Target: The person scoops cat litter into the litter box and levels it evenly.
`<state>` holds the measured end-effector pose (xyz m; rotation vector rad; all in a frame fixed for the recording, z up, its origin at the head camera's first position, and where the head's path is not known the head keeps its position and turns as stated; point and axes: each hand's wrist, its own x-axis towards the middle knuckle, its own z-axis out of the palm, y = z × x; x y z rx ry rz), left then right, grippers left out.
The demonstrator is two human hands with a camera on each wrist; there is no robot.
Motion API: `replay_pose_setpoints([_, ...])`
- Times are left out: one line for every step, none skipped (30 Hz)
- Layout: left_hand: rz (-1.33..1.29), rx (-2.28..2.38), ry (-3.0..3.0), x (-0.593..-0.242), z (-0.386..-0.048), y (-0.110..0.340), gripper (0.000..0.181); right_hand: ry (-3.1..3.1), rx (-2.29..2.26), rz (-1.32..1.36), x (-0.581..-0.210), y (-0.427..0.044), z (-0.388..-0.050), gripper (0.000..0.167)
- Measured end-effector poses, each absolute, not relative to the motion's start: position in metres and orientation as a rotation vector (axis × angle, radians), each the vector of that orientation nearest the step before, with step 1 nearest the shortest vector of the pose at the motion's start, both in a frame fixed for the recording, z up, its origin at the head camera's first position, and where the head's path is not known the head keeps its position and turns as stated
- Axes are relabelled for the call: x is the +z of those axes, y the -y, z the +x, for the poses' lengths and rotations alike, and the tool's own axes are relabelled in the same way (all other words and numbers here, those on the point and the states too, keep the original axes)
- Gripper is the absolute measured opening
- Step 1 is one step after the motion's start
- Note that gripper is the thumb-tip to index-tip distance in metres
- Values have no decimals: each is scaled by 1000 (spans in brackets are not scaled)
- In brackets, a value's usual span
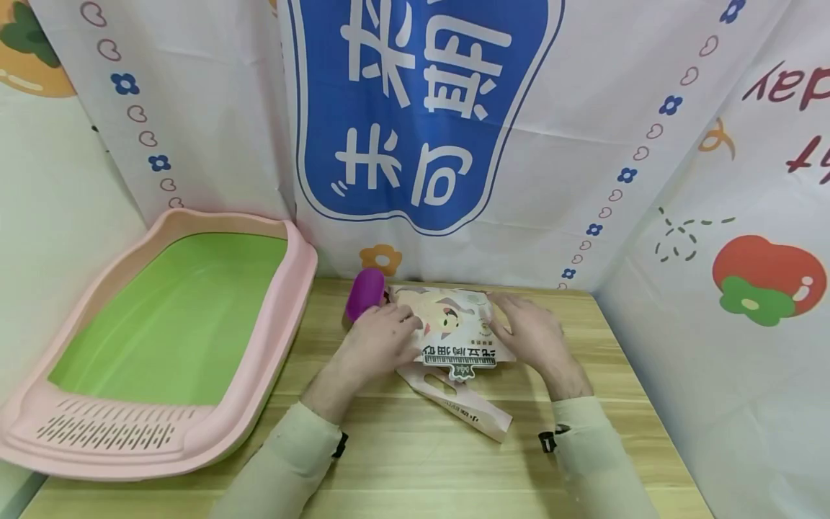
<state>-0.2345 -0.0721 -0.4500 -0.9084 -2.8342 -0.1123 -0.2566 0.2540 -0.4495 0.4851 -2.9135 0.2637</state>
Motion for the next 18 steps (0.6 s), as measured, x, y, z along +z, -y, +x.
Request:
replay_pose_setpoints([-937,-76,2826,-452,-234,70,48,2906,263,496,-450,-253,-256,58])
replay_pose_setpoints([-959,-35,2822,-453,-233,69,49,2901,260,507,-450,-253,-256,57])
replay_pose_setpoints([-979,2,2811,-456,-232,68,50,2897,262,515,-450,-252,-256,57])
replay_pose_setpoints([-997,25,2795,-458,-231,67,51,2895,258,521,-451,-252,-255,57])
replay_pose_setpoints([-1014,46,2779,-460,-231,66,51,2895,254,526,-451,-252,-255,58])
replay_pose_setpoints([-1023,71,2769,-461,-230,66,50,2896,249,528,-451,-251,-255,59])
replay_pose_setpoints([-1029,80,2758,-463,-229,66,48,2897,245,532,-452,-251,-255,60])
replay_pose_setpoints([-1033,85,2742,-464,-229,66,46,2898,242,535,-452,-251,-254,61])
replay_pose_setpoints([-1037,81,2723,-465,-228,66,44,2899,241,538,-453,-250,-254,62])
replay_pose_setpoints([-1039,82,2707,-466,-228,67,41,2899,238,539,-454,-250,-254,63])
replay_pose_setpoints([-1036,93,2701,-466,-228,67,41,2900,240,540,-454,-250,-254,63])
replay_pose_setpoints([-1032,99,2698,-467,-228,67,40,2900,242,539,-454,-250,-254,63])
replay_pose_setpoints([-1030,96,2697,-467,-228,68,40,2897,242,542,-454,-250,-253,62])
replay_pose_setpoints([-1030,95,2693,-467,-229,68,39,2895,245,542,-454,-249,-253,62])
replay_pose_setpoints([-1030,91,2693,-467,-229,68,39,2893,247,545,-454,-249,-253,62])
replay_pose_setpoints([-1031,83,2695,-467,-229,69,39,2891,250,548,-454,-249,-253,61])
replay_pose_setpoints([-1035,71,2698,-466,-229,69,38,2887,251,554,-454,-249,-252,61])
replay_pose_setpoints([-1040,56,2697,-466,-229,69,36,2884,251,560,-454,-249,-252,61])
